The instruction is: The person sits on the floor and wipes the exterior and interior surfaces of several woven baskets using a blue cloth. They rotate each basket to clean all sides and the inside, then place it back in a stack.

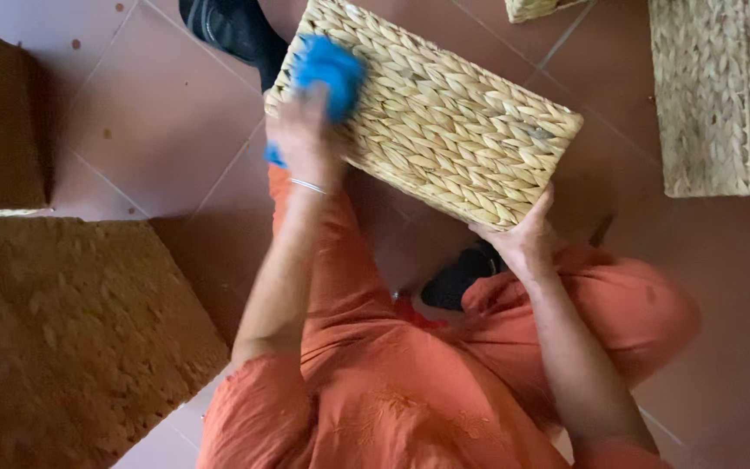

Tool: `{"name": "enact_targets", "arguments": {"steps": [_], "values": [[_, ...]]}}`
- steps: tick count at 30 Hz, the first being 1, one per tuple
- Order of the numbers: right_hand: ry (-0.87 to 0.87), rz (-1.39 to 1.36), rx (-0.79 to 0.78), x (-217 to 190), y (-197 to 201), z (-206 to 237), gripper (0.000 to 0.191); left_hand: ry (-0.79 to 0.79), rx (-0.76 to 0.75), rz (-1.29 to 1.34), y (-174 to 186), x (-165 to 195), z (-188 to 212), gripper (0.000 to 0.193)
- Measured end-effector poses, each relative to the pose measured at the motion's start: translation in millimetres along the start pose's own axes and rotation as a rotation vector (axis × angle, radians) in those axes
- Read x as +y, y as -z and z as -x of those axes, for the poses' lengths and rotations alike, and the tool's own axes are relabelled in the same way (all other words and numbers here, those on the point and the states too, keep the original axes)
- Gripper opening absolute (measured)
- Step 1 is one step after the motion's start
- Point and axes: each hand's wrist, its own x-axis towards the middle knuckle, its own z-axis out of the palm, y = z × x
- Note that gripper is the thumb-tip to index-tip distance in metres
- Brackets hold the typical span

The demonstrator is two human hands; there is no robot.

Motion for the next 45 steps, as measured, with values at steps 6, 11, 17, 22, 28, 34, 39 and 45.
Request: {"name": "enact_targets", "arguments": {"steps": [6, 11, 17, 22, 28, 34, 39, 45], "values": [[0.025, 0.515, -0.047, 2, -5, -11, 0.117, -0.395, -0.455, 0.35, -9, 209, 47, 0.045], [0.435, 0.823, 0.0, 4, -4, -13, 0.106, -0.519, -0.278, 0.372, -46, 229, 14, 0.066], [0.057, -0.069, 0.012, 2, 2, -3, 0.126, -0.245, -0.221, -0.079, -62, 83, -99, 0.07], [-0.027, 0.01, 0.011, 3, 2, -4, 0.136, 0.142, 0.094, -0.299, -34, -9, -120, 0.05], [-0.116, 0.014, -0.026, 3, -1, -4, 0.128, -0.028, -0.241, -0.152, -48, 89, -79, 0.052], [0.413, 0.959, 0.14, -9, 4, -7, 0.091, -0.5, -0.145, 0.266, -22, 248, 33, 0.036], [-0.116, 0.269, -0.047, -1, 7, -11, 0.121, -0.429, -0.397, 0.354, -17, 183, 49, 0.041], [-0.066, 0.124, 0.002, 18, -4, -7, 0.126, -0.005, -0.136, -0.222, 20, 5, -16, 0.049]]}}
